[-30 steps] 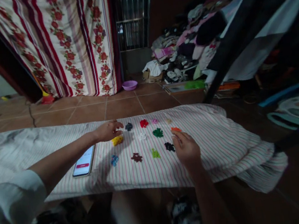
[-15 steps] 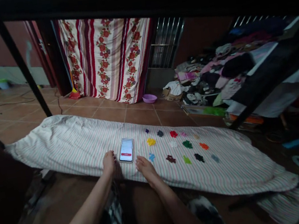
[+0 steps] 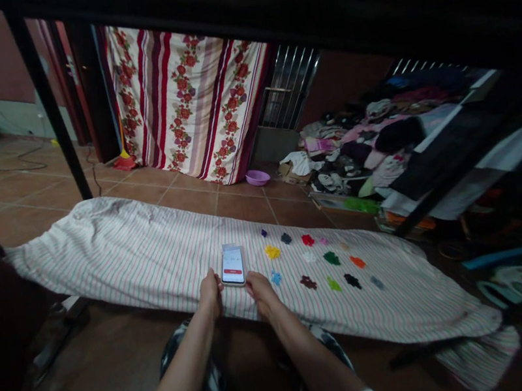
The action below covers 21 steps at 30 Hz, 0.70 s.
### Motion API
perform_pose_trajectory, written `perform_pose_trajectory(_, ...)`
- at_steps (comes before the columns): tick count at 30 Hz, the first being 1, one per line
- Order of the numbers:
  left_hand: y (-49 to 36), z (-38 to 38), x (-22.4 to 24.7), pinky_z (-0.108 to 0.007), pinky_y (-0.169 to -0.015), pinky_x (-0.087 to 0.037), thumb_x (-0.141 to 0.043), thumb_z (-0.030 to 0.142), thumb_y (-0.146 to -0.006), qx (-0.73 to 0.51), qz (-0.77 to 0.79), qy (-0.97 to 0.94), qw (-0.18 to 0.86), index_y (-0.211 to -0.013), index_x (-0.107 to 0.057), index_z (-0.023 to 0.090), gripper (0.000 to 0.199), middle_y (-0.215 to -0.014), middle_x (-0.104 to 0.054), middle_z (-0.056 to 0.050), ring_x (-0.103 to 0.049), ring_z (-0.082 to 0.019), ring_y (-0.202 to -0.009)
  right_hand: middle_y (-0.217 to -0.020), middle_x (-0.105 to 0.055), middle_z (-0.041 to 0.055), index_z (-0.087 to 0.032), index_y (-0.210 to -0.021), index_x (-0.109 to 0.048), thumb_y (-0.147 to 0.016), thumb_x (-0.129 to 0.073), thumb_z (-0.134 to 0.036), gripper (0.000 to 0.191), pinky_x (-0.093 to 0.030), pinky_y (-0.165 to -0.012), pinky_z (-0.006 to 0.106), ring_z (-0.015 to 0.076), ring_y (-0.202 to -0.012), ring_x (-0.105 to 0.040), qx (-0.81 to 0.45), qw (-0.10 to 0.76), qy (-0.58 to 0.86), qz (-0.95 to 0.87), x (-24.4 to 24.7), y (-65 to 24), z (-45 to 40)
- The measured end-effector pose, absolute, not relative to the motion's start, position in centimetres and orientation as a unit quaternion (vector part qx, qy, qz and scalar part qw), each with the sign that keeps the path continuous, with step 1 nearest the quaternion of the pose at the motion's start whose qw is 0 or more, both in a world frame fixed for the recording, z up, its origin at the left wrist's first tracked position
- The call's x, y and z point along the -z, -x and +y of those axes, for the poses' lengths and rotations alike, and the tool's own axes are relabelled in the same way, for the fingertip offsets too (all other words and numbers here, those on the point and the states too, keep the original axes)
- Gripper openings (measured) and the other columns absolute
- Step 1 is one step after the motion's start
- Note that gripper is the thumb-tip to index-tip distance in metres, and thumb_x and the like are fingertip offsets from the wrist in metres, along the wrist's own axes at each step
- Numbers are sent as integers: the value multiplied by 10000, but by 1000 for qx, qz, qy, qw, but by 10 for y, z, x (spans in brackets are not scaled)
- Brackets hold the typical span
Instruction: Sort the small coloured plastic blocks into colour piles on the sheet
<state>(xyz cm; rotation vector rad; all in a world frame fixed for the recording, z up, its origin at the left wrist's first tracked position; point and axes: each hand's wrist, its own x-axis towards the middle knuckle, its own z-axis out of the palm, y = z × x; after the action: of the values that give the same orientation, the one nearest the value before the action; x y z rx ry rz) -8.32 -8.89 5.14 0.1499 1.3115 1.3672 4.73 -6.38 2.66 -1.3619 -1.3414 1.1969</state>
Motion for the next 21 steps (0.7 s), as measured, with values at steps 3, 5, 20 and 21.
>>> perform_pose_trajectory(3, 84, -88, -59, -239, -529, -428, -456, 297, -885, -595, 535, -40, 598, -721, -515, 185, 208, -628, -534, 16, -484, -95, -457, -682, -557, -1, -233, -693, -450, -665, -543, -404, 197, -528, -730, 311, 178, -753, -630, -568, 453, 569, -385, -38, -47, -55)
perform_pose_trajectory(5, 85, -85, -63, -234, -528, -443, -422, 294, -906, -599, 514, -23, 613, -780, -502, 184, 186, -644, -533, 14, -497, -92, -461, -634, -521, -17, -234, -675, -435, -656, -569, -396, 211, -530, -726, 307, 168, -713, -622, -603, 460, 565, -325, -46, -49, -47)
perform_pose_trajectory(20, 58, -35, -55, -416, -621, -521, -211, 566, -920, -594, 272, 52, 755, -1010, -562, 162, 542, -807, -655, -108, -650, -259, -695, -746, -591, 8, -207, -825, -513, -746, -630, -224, 142, -568, -719, 278, 143, -718, -655, -744, 462, 469, -111, -84, -67, -42)
perform_pose_trajectory(21, 57, -34, -52, -409, -618, -522, -225, 567, -919, -596, 278, 60, 751, -1015, -567, 159, 541, -800, -655, -103, -649, -254, -681, -741, -594, 9, -206, -827, -521, -759, -623, -217, 123, -574, -703, 284, 148, -715, -656, -744, 460, 475, -96, -84, -67, -44)
